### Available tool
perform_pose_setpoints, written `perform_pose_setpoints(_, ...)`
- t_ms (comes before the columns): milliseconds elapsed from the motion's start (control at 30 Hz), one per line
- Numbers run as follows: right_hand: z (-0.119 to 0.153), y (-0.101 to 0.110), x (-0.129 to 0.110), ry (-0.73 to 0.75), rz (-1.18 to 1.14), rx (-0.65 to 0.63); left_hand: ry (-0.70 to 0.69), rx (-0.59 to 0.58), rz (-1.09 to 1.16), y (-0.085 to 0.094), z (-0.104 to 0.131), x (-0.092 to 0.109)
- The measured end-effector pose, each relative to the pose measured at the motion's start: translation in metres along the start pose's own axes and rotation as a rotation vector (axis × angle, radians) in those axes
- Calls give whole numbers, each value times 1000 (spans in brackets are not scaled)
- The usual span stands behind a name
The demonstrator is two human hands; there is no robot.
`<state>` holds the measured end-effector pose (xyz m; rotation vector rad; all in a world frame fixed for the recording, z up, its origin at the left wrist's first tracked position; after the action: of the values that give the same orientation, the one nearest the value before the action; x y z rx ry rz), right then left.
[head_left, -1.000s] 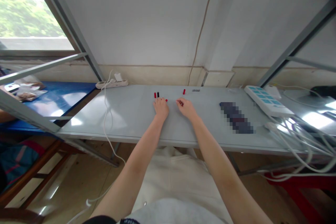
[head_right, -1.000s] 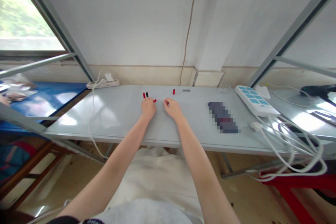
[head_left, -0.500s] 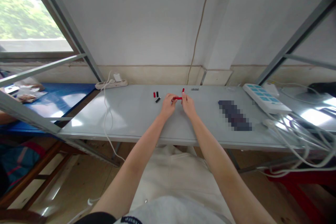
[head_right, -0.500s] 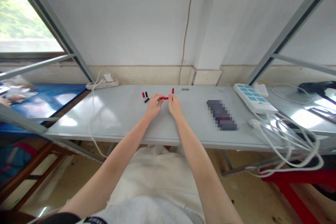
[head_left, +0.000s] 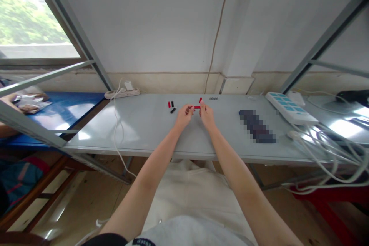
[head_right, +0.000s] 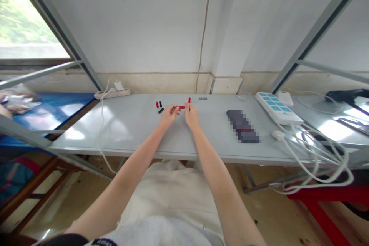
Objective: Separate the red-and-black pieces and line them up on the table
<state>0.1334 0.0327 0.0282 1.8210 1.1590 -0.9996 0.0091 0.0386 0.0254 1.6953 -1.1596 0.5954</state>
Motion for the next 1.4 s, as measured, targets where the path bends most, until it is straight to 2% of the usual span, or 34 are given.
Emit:
perform_pose_setpoints(333, 1, -1, -5, 38, -29, 4, 58, 68, 151, 5, -1, -3)
perform_pose_setpoints(600, -1, 4, -1, 9, -101, 79, 222, 186, 311, 11, -3, -20)
perform_pose_setpoints(733, -5, 6, 2, -16, -172, 117, 255, 168, 300, 10, -4, -22)
perform_pose_setpoints(800, -7, 5, 4, -27, -203, 94, 236, 107, 272, 6, -4, -19)
perform_pose_setpoints(933, -8, -6, 5, -22, -176, -38, 207, 27, 253, 2, -3, -15)
perform_pose_setpoints(1133, -5, -18, 5, -12, -163, -194, 197, 50, 241, 4, -4, -17)
perform_pose_setpoints(1300, -4, -18, 2, 43, -111, -201, 177, 100, 151, 7, -4, -17)
perform_pose_setpoints(1400, -4, -20, 4, 32, -149, -228, 161, 84, 145, 7, -4, -16)
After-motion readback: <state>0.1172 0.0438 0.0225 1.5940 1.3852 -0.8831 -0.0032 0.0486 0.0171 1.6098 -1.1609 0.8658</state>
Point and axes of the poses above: each hand's wrist, its own z-axis away from the middle knuckle, its own y-axis out of the back of the hand, x = y × z, the point moved 5 cm from there along -z, towards the middle knuckle, and after that the axes turned 12 degrees about -z, right-handed, at the moved point
